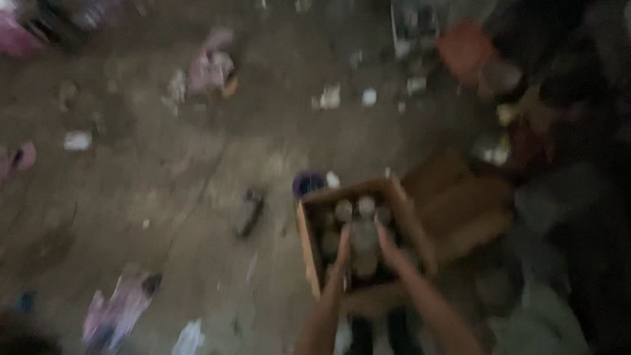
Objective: The person repeatedly picks up small paint cans from a cluttered metal shelf and places them into a cardboard box on the floor. The person handles the cans one by one, moving from the shelf to the box in a repetitive cycle.
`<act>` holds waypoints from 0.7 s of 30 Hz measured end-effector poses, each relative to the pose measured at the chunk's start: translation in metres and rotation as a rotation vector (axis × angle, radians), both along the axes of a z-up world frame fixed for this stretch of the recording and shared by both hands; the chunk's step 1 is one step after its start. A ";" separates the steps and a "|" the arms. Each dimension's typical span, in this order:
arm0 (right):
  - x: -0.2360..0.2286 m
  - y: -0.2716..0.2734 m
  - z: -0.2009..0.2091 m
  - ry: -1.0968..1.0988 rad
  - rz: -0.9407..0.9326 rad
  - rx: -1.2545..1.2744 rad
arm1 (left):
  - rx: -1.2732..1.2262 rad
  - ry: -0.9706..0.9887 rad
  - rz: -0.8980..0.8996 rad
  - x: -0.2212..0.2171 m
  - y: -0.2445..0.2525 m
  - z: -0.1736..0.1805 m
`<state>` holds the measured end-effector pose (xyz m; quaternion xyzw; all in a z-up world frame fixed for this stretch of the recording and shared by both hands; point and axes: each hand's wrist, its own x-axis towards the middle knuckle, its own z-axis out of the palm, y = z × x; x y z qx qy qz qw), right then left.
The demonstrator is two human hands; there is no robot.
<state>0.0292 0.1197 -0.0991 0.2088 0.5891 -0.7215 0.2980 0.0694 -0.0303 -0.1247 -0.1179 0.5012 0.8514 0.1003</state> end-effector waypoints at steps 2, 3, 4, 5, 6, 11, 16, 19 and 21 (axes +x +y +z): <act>-0.009 -0.008 -0.011 0.019 -0.002 0.212 | 0.161 -0.122 0.126 -0.007 0.011 0.002; -0.012 -0.006 -0.019 -0.029 0.010 0.220 | 0.237 -0.012 0.154 -0.008 0.017 0.002; -0.004 -0.003 -0.031 -0.086 0.021 0.231 | 0.202 -0.043 0.143 -0.004 0.020 0.001; -0.004 -0.003 -0.046 -0.078 -0.016 0.126 | 0.127 -0.107 0.118 -0.004 0.019 0.001; -0.009 -0.002 -0.063 -0.067 -0.048 0.022 | 0.046 -0.176 0.085 -0.010 0.019 0.000; -0.014 -0.011 -0.111 -0.382 -0.099 0.118 | -0.338 -0.556 -0.157 -0.019 0.007 -0.019; -0.019 -0.013 -0.143 -0.438 -0.092 0.128 | -0.596 -0.524 -0.509 -0.015 -0.015 -0.047; 0.015 -0.005 -0.164 -0.531 -0.081 0.143 | -0.687 -0.456 -0.448 0.001 -0.012 -0.066; 0.012 -0.004 -0.170 -0.592 -0.068 0.165 | -0.755 -0.414 -0.448 0.013 -0.014 -0.069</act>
